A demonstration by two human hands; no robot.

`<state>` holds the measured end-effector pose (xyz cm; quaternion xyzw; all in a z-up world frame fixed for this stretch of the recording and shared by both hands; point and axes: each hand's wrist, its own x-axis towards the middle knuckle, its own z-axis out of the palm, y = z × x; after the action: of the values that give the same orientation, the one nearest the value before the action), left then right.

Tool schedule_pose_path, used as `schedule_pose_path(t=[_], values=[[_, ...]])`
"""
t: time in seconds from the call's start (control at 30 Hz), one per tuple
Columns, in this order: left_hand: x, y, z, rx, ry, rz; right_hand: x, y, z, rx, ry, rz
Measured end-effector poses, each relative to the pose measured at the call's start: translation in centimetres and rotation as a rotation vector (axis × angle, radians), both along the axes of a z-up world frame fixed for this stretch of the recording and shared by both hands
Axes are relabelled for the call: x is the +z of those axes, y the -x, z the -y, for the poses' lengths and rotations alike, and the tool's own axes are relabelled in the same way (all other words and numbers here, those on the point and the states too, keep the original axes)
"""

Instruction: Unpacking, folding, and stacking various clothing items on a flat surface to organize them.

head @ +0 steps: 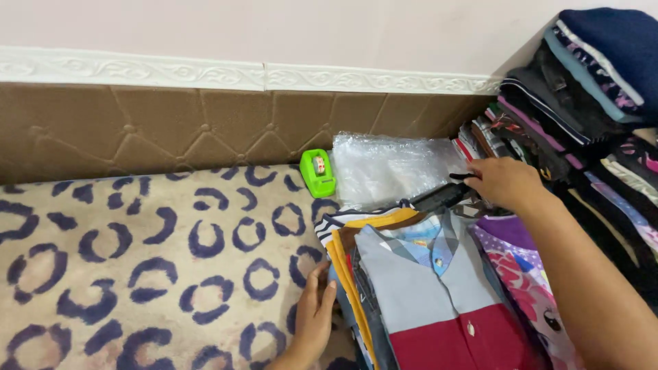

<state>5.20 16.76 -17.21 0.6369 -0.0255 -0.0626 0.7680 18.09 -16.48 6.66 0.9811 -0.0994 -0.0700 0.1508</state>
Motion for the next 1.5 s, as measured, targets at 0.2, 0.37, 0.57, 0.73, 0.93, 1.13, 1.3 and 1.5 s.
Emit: schedule_pose_path(t=[0.2, 0.37, 0.57, 0.73, 0.93, 1.13, 1.3, 1.5], values=[[-0.7, -0.3, 0.0, -0.004, -0.099, 0.013, -12.4, -5.9, 7.7, 0.149, -0.136, -0.237], [-1.2, -0.8, 0.0, -0.005, -0.062, 0.048, -13.7, -7.1, 8.8, 0.119, -0.161, -0.259], [1.7, -0.3, 0.0, 0.256, -0.18, 0.246, -6.3, -2.5, 3.9, 0.257, -0.253, -0.027], [7.9, 0.0, 0.5, 0.172, -0.45, 0.309, -2.3, 7.3, -0.8, 0.304, -0.357, 0.27], [12.3, -2.5, 1.6, -0.088, -0.502, 0.154, -3.0, 13.4, -2.3, 0.178, -0.45, 0.118], [14.3, -1.9, 2.8, 0.146, -0.689, 0.567, -4.3, 14.6, -1.3, 0.225, -0.565, 0.19], [17.8, 0.9, 4.2, 0.089, -0.537, 0.791, -3.8, 13.7, -0.6, 0.12, -0.953, 0.193], [17.2, 0.4, 3.9, 0.018, -0.354, 0.948, -3.6, 13.4, 0.9, 0.107, -1.591, 0.054]])
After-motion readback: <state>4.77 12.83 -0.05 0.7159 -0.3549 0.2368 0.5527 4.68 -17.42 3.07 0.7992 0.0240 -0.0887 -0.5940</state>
